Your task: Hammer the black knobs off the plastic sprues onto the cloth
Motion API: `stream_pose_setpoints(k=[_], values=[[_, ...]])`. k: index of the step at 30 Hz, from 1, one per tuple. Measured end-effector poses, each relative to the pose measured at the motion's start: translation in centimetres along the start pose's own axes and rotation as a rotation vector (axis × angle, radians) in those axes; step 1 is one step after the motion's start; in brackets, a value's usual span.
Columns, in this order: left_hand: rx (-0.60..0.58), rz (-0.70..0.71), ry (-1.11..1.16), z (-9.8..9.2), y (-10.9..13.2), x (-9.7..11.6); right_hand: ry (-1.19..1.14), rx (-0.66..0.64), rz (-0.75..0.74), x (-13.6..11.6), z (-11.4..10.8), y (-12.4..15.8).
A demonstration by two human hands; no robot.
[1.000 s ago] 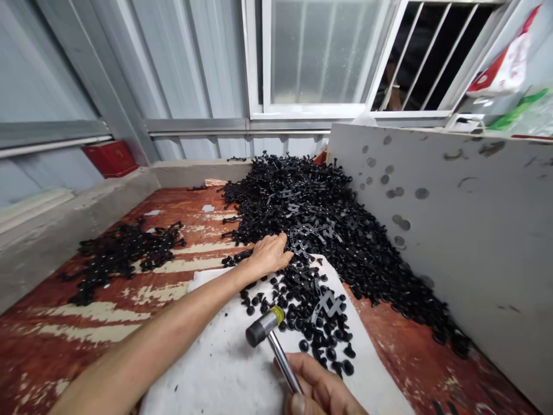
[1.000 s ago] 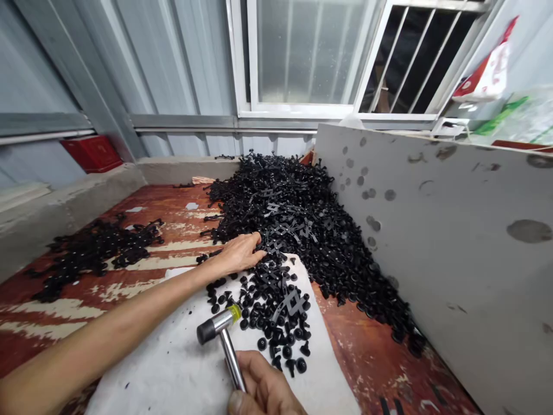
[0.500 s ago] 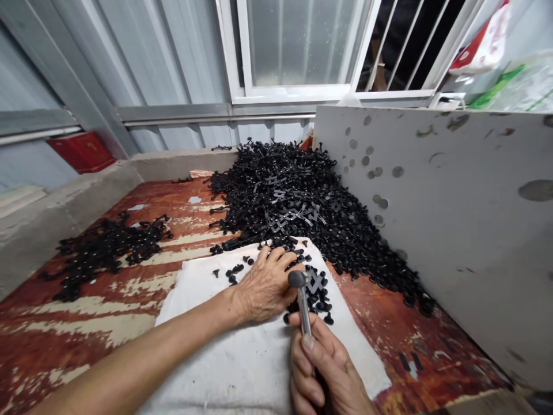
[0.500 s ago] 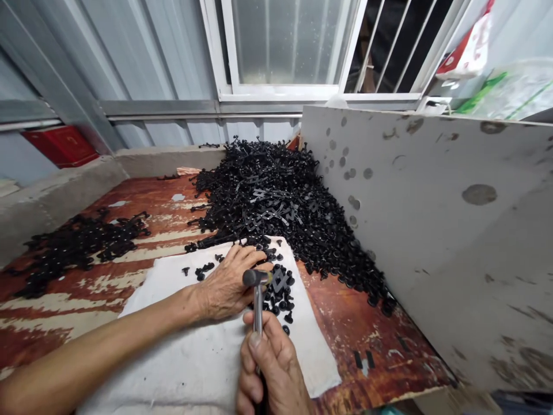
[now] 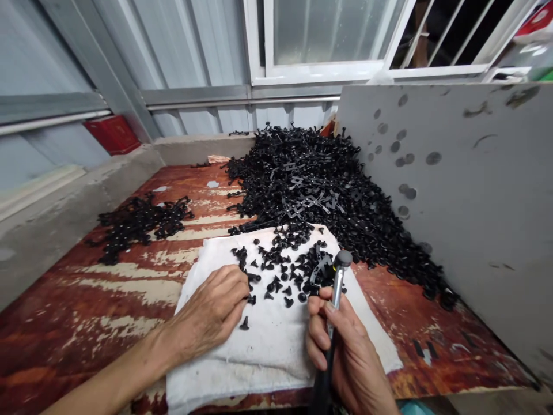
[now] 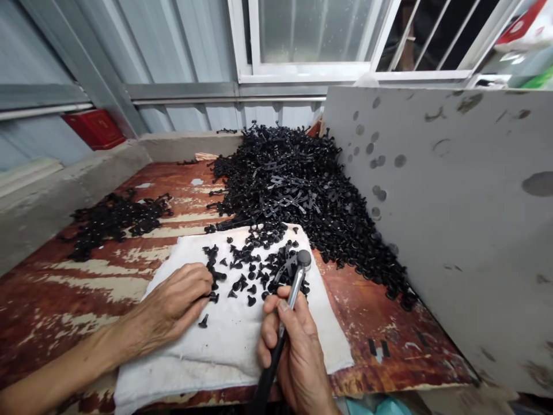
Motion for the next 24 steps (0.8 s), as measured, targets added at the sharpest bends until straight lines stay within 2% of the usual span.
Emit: stream_pose_setpoints(k=[7, 11, 13, 15, 18, 21, 24], values=[[0.097, -0.084, 0.123, -0.4, 2.9, -2.0, 0.008, -0.007, 0.015, 0.0, -0.4, 0.0], [0.164, -0.278, 0.092, -0.5, 3.2, -2.9, 0.011, -0.008, 0.041, -0.1, -0.5, 0.1], [0.142, -0.370, 0.042, -0.4, 2.9, -3.0, 0.018, -0.002, 0.039, -0.2, -0.4, 0.2], [0.059, -0.430, 0.049, -0.3, 2.3, -3.2, 0.034, -0.004, 0.033, -0.3, -0.2, 0.3], [-0.024, -0.544, 0.232, -0.2, 1.3, -4.0, 0.049, -0.018, 0.035, -0.3, 0.1, 0.3], [0.024, -0.698, 0.549, -0.7, 0.4, -4.8, 0.062, -0.037, 0.036, -0.2, 0.0, 0.3], [0.014, -0.758, 0.831, -1.0, 0.1, -4.0, 0.110, -0.079, 0.039, 0.0, -0.2, 0.3]])
Point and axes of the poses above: each hand's wrist, its own y-axis away from the middle knuckle, its own z-axis out of the palm, x = y × z, the point moved 3 cm from there along -y, towards the middle knuckle, and after that the axes turned 14 degrees about -z, right-handed, at the moved point
